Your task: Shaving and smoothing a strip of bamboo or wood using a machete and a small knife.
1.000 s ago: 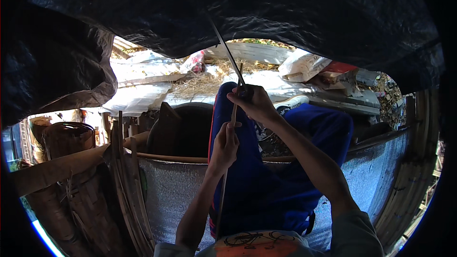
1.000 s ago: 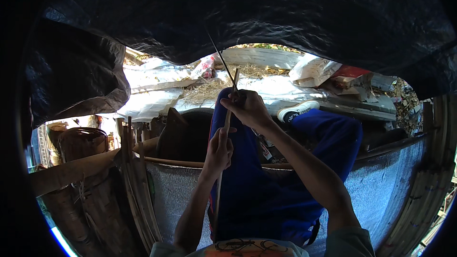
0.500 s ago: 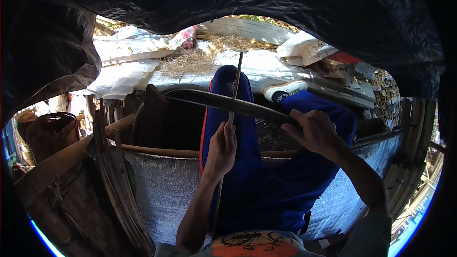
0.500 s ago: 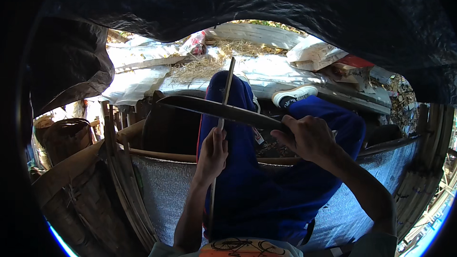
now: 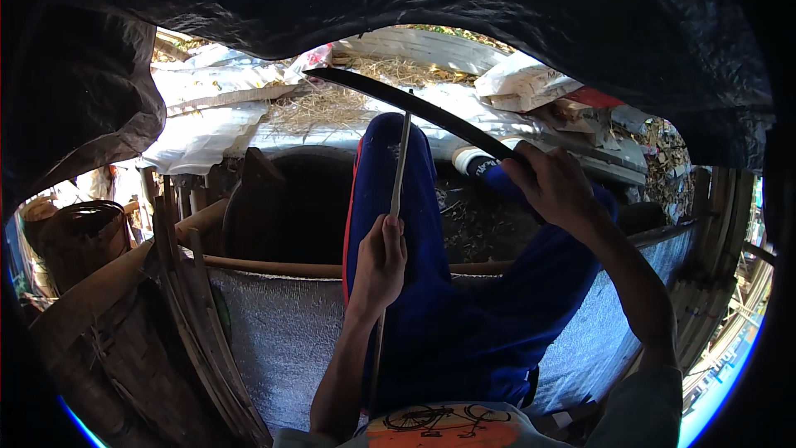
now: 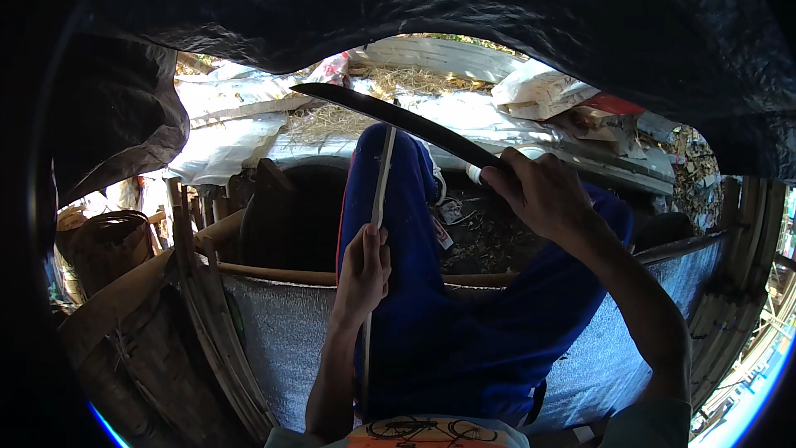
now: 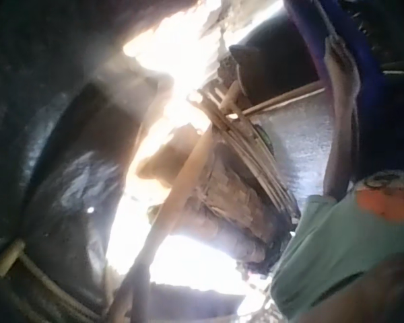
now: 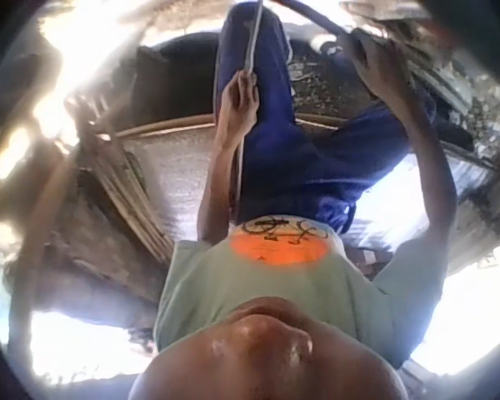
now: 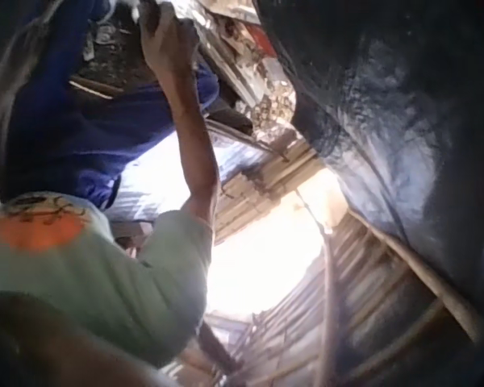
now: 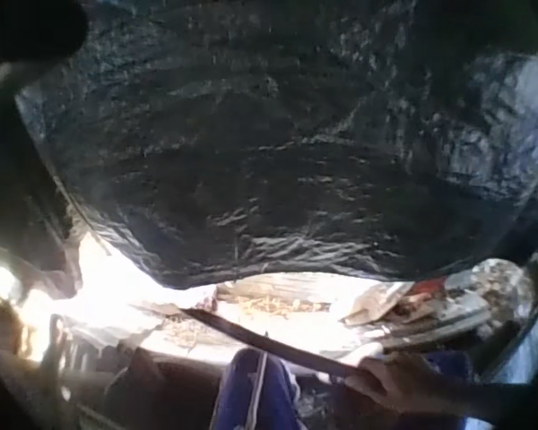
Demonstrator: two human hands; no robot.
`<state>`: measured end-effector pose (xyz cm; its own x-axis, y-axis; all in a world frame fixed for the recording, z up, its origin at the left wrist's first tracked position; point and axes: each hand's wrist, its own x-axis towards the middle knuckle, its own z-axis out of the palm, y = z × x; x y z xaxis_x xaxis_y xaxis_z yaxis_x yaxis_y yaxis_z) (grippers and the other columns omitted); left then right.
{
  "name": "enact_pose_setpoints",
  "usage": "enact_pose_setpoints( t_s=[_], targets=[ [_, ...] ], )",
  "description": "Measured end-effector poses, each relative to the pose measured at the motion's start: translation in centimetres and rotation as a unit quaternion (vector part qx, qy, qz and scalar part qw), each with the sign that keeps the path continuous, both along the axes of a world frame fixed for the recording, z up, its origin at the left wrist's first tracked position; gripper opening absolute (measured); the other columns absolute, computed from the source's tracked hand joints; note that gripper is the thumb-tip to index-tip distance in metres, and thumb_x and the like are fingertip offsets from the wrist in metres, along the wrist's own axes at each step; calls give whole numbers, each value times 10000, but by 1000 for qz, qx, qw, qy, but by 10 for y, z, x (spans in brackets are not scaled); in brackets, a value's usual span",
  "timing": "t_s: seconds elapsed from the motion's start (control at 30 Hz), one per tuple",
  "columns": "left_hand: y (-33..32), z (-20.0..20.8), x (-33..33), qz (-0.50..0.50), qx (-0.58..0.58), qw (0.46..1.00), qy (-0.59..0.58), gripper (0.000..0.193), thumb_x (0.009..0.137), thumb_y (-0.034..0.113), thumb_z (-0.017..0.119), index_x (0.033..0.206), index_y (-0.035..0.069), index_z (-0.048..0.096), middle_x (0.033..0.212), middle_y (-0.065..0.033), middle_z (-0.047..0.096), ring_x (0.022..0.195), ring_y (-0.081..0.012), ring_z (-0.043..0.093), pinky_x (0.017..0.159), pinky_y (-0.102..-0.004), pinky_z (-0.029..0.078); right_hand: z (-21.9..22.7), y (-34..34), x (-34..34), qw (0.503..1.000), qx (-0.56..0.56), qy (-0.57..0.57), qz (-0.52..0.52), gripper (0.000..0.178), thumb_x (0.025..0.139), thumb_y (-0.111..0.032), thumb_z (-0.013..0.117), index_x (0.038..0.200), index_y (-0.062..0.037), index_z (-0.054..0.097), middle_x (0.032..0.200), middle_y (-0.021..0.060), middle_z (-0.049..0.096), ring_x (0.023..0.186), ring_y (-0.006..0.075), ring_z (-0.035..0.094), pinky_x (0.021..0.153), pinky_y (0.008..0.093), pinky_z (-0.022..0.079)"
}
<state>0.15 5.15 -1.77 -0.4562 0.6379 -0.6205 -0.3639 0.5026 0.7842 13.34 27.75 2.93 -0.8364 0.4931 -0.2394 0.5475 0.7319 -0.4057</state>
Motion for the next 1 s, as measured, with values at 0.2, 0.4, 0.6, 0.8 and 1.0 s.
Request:
enact_pose_setpoints(
  t_s=[0.2, 0.4, 0.6, 0.8, 1.0],
  targets=[
    [0, -1, 1, 10, 19, 1000, 13, 467, 1018, 407, 265, 809, 38, 459, 581, 8, 361, 461, -41, 338, 402, -228, 276, -5, -6, 11, 995, -41, -20, 91, 402, 895, -420, 569, 842, -24, 614, 523, 133, 579, 519, 306, 622, 525, 418, 500],
    [-1, 1, 0, 17, 18, 1000, -8, 465, 1012, 425, 270, 835, 43, 466, 546, 31, 341, 420, -32, 329, 365, -219, 273, -8, 16, -5, 999, 32, -7, 6, 380, 916, -384, 548, 844, -18, 622, 558, 146, 599, 527, 310, 623, 513, 409, 498],
    [-1, -4, 1, 25, 54, 997, -46, 418, 1011, 422, 274, 889, 65, 455, 500, 65, 312, 349, -13, 289, 301, -190, 228, 9, -21, 22, 994, -37, -19, 105, 412, 908, -415, 545, 849, -16, 626, 528, 148, 584, 519, 304, 626, 512, 406, 504],
    [-8, 0, 7, 30, 55, 992, -107, 414, 1008, 433, 275, 891, 79, 456, 498, 65, 304, 350, -7, 280, 303, -184, 237, -30, 31, 11, 988, 120, 48, 87, 424, 929, -427, 511, 817, -31, 615, 483, 116, 558, 442, 277, 593, 430, 410, 467],
    [-47, 23, -41, 120, 186, 955, -198, 466, 988, 499, 285, 950, 93, 511, 500, 71, 264, 329, -10, 245, 284, -194, 235, 12, 32, -10, 988, 132, 63, 41, 333, 932, -359, 530, 843, -46, 599, 511, 109, 573, 464, 268, 604, 445, 395, 467]
  ],
)
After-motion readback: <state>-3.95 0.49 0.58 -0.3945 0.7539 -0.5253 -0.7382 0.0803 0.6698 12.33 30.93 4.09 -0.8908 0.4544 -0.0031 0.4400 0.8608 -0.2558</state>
